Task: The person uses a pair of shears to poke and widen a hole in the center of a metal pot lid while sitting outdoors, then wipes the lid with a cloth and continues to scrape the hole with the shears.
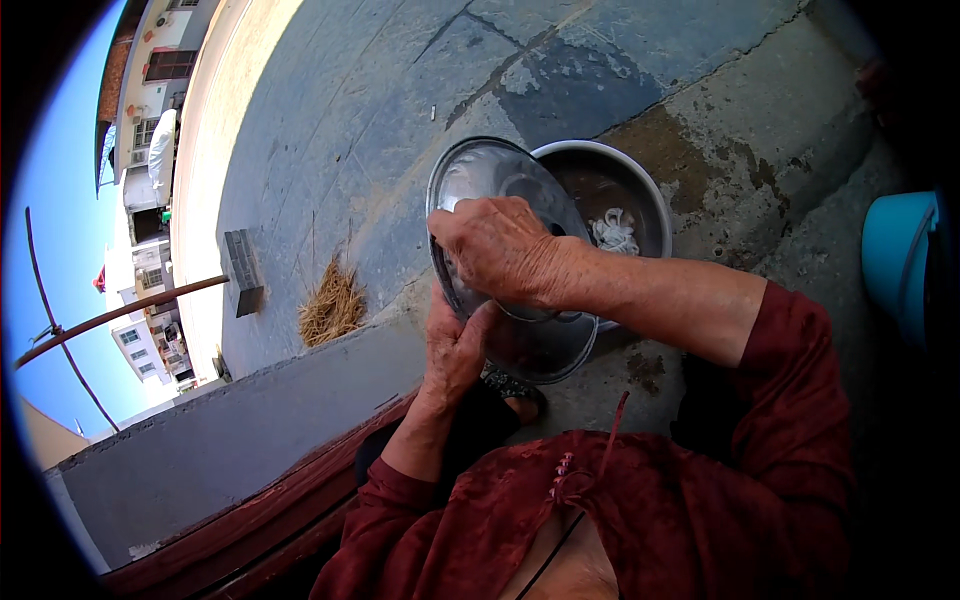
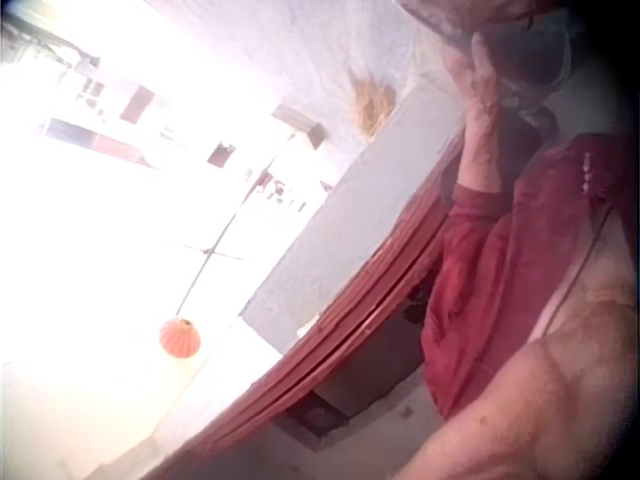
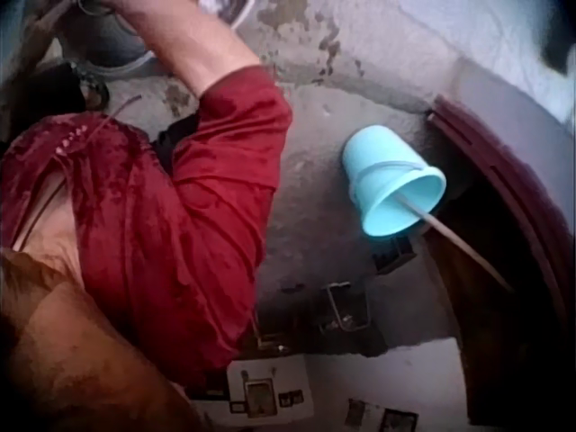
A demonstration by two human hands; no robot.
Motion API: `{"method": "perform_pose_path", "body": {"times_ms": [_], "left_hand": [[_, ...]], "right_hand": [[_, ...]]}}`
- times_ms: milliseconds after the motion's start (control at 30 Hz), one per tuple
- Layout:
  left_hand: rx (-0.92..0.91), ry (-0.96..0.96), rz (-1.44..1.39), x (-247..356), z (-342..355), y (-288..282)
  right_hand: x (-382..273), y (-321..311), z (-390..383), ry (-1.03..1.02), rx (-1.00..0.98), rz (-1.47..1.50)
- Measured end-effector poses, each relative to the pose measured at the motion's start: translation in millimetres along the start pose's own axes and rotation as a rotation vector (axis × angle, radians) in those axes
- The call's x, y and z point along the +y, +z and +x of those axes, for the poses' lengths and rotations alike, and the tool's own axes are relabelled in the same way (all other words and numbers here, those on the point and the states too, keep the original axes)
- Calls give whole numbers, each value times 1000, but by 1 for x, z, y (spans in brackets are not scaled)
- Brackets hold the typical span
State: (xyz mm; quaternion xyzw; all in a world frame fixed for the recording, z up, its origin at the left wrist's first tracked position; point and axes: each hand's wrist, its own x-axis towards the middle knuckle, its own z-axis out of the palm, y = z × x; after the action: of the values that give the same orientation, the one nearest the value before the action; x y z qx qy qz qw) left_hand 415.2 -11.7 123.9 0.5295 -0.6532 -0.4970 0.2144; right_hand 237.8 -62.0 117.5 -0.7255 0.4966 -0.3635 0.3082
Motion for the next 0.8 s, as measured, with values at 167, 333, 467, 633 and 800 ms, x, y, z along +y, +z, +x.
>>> {"method": "perform_pose_path", "body": {"times_ms": [167,333,467,633,800], "left_hand": [[-17,28,-179,-11,-3,-2],[1,-11,-16,6,-1,1],[19,-54,1,11,2,-3],[15,-66,13,3,0,-4],[27,57,-68,-2,1,-2]], "right_hand": [[-12,1,-16,-102,-40,18],[12,-8,25,-12,-47,-72],[21,-7,42,35,-61,-53],[19,-5,39,8,-51,-82],[-10,-5,1,-78,-169,-101]]}}
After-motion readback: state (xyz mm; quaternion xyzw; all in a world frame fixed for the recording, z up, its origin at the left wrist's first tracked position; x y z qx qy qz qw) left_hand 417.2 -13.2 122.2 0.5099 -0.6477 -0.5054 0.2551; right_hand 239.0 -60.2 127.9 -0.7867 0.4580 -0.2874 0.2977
